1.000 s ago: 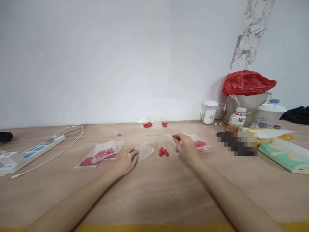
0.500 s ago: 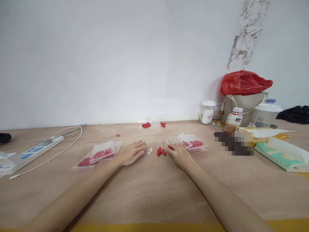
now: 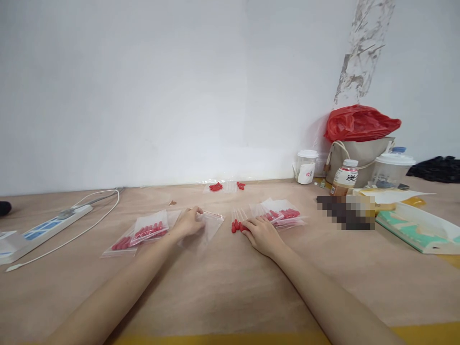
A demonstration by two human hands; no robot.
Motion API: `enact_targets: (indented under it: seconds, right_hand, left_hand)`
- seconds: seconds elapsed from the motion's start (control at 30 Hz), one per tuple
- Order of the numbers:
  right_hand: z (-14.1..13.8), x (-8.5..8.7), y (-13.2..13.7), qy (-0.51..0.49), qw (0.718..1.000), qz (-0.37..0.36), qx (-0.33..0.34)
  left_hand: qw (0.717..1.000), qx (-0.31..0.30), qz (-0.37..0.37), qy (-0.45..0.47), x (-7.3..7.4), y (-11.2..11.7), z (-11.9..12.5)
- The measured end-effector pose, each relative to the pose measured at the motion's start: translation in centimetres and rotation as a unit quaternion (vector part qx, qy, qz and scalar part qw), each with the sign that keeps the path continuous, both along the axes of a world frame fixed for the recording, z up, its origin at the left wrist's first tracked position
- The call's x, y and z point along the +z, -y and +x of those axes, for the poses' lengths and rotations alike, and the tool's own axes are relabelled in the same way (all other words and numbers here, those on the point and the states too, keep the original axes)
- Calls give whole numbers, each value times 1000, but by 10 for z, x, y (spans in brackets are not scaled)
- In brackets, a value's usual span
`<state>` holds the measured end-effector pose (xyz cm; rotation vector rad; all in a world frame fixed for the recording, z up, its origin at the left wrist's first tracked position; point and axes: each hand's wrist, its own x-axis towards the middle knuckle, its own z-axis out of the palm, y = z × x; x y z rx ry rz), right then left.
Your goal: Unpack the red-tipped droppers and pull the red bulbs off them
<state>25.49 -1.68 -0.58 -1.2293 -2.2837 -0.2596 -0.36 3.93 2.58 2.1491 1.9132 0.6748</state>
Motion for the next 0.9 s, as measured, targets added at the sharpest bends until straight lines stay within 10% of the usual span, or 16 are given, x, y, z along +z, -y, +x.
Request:
enact_targets:
  seconds: [0.33, 0.6, 0.9]
  right_hand:
    - [-6, -5, 1, -125, 992, -21, 1]
    - [-2, -12, -4, -108, 994, 13, -33]
    - [-3, -10, -2, -88, 995, 22, -34]
  left_hand:
    - [991, -4, -57, 119, 2, -15, -18]
    - [979, 139, 26, 147, 43, -29, -119]
    - [976, 214, -2, 49, 31, -28, -179]
